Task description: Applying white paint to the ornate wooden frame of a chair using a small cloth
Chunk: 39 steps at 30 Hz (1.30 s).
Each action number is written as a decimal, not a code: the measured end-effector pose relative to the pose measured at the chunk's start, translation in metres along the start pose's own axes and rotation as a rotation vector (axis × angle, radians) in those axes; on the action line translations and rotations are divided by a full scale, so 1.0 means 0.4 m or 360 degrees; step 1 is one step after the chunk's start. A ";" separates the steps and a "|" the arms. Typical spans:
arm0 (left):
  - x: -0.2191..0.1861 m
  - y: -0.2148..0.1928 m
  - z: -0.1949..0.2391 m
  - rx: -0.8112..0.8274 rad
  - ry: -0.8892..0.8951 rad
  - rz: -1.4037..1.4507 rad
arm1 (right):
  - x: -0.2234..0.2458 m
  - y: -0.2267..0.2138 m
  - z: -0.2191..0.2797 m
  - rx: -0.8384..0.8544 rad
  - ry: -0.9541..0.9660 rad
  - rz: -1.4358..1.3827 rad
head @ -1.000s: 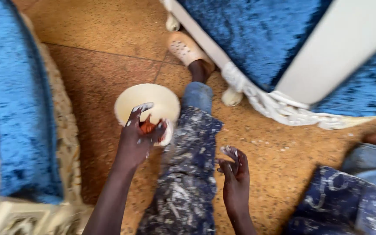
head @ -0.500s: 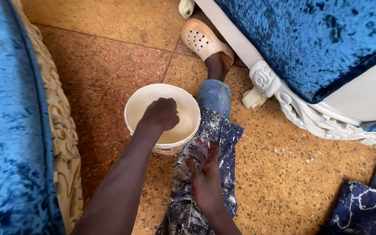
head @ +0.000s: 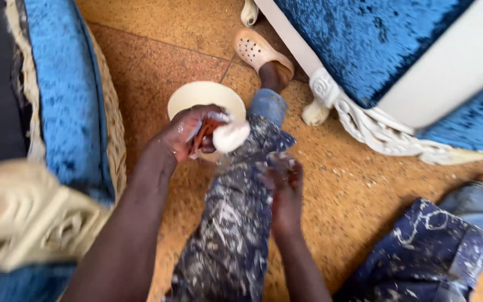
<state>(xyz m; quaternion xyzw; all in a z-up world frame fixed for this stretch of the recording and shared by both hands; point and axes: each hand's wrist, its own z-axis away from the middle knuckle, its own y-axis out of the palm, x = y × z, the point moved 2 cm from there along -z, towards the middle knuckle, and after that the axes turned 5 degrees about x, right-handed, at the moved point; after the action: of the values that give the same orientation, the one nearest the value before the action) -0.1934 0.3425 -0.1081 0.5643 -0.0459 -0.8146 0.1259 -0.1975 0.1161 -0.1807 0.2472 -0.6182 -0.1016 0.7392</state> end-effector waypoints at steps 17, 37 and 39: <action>0.383 0.366 -0.404 0.0021 0.0373 0.1105 | 0.127 -0.254 0.120 -0.0310 -0.0042 0.0287; 0.319 0.426 -0.937 -0.0750 0.0610 0.0943 | -0.023 -0.346 -0.295 -0.0622 0.0216 0.0666; 0.296 0.430 -0.891 -0.0648 0.0665 0.1069 | -0.038 -0.379 -0.289 -0.0633 0.0215 0.0609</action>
<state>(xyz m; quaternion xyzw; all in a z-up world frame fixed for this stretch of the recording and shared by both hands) 0.1254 0.1701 -0.3063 0.6344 -0.0389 -0.5893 0.4988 -0.0657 0.0207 -0.2815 -0.0176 -0.5708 -0.0628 0.8185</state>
